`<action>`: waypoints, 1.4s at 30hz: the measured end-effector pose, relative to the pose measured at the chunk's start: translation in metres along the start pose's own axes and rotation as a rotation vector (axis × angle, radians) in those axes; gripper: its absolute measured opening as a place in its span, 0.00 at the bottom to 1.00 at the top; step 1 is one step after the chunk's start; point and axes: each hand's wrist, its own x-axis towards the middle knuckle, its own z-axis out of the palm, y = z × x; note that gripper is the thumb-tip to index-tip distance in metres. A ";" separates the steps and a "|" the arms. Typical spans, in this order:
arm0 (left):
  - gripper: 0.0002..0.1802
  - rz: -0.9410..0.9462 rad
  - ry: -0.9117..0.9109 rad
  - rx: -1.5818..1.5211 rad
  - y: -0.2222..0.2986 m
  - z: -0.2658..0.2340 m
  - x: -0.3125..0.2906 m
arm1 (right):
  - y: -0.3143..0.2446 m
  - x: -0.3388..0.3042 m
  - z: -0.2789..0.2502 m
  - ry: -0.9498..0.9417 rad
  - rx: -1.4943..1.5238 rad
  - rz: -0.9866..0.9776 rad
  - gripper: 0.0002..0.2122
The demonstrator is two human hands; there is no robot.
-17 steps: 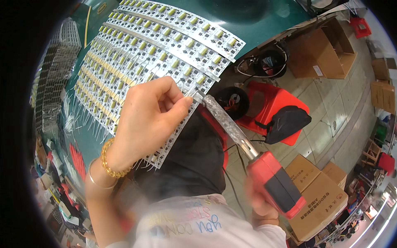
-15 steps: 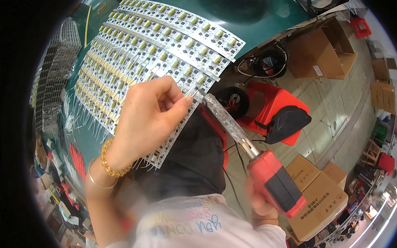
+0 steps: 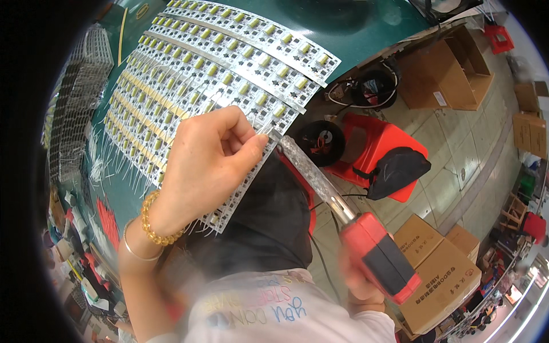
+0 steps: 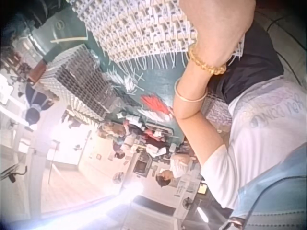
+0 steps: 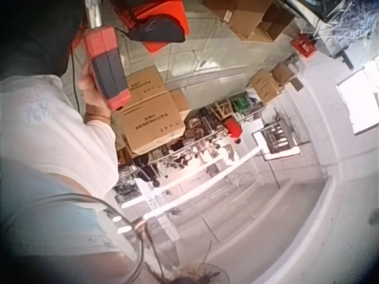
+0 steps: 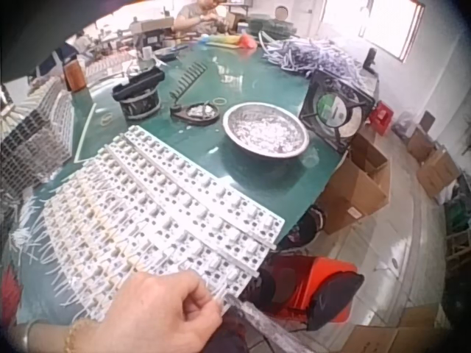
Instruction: The person assembles electronic components onto LED light panels and solders them in place with a soldering iron and solder wire.
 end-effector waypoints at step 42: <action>0.05 0.369 0.406 0.485 -0.195 -0.178 -0.162 | -0.026 0.085 0.173 0.413 0.093 -0.491 0.08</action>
